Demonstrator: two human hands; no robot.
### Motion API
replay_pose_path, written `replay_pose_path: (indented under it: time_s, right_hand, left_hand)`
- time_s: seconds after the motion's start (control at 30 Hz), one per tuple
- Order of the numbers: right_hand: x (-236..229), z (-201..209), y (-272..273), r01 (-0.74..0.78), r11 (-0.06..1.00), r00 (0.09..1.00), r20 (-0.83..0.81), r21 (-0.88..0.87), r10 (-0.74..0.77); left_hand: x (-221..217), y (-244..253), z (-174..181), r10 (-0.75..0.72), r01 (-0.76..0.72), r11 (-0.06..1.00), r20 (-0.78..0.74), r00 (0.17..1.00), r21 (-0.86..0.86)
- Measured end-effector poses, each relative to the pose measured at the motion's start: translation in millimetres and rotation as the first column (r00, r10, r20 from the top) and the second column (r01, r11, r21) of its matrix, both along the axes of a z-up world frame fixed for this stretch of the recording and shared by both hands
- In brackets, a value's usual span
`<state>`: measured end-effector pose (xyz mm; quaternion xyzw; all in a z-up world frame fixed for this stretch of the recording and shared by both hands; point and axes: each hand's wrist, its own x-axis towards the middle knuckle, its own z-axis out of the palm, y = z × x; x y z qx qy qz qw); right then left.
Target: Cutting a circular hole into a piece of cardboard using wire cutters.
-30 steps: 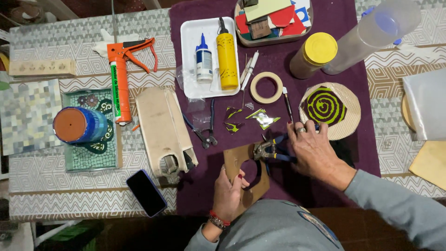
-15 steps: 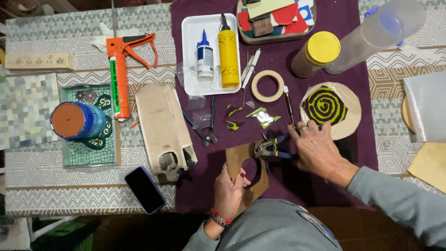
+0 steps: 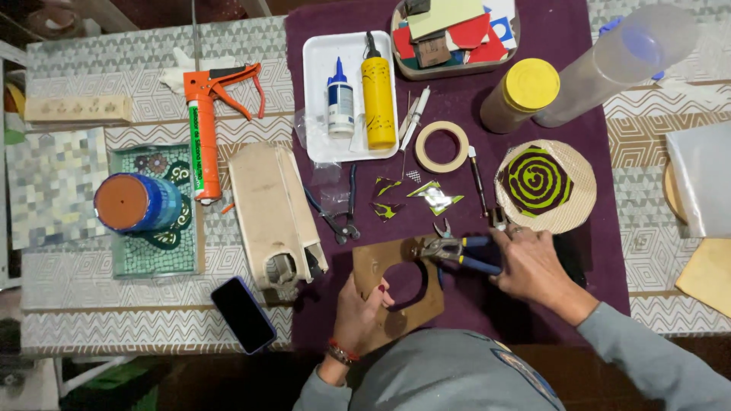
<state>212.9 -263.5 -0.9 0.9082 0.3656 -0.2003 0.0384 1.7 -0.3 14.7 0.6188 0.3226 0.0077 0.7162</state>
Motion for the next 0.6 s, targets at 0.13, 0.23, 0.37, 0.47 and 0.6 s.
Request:
replay_pose_path:
  time_s: [0.13, 0.23, 0.37, 0.47, 0.6]
  right_hand:
    - [2.3, 11.7, -10.9, 0.281, 0.959, 0.923, -0.265, -0.027, -0.278]
    - [-6.5, -0.7, -25.9, 0.532, 0.842, 0.710, -0.495, -0.089, -0.500]
    - [-10.7, -36.2, -48.2, 0.720, 0.693, 0.517, -0.692, 0.033, -0.504]
    - [-17.3, -38.7, -45.1, 0.777, 0.625, 0.479, -0.711, 0.071, -0.515]
    - [-19.8, -37.4, -30.8, 0.636, 0.707, 0.772, -0.262, 0.309, -0.580]
  left_hand:
    - [-8.0, 22.4, -24.7, 0.054, -0.056, 0.988, -0.019, 0.998, -0.143]
    - [-17.3, 29.1, -36.4, 0.021, -0.031, 0.988, -0.063, 0.998, -0.154]
    - [-13.9, 30.2, -34.7, 0.037, -0.039, 0.994, -0.018, 0.999, -0.106]
    - [-15.0, 30.1, -35.0, 0.034, -0.037, 0.993, -0.027, 0.999, -0.111]
    - [-20.4, 29.6, -47.9, 0.062, -0.058, 0.984, 0.016, 0.998, -0.166]
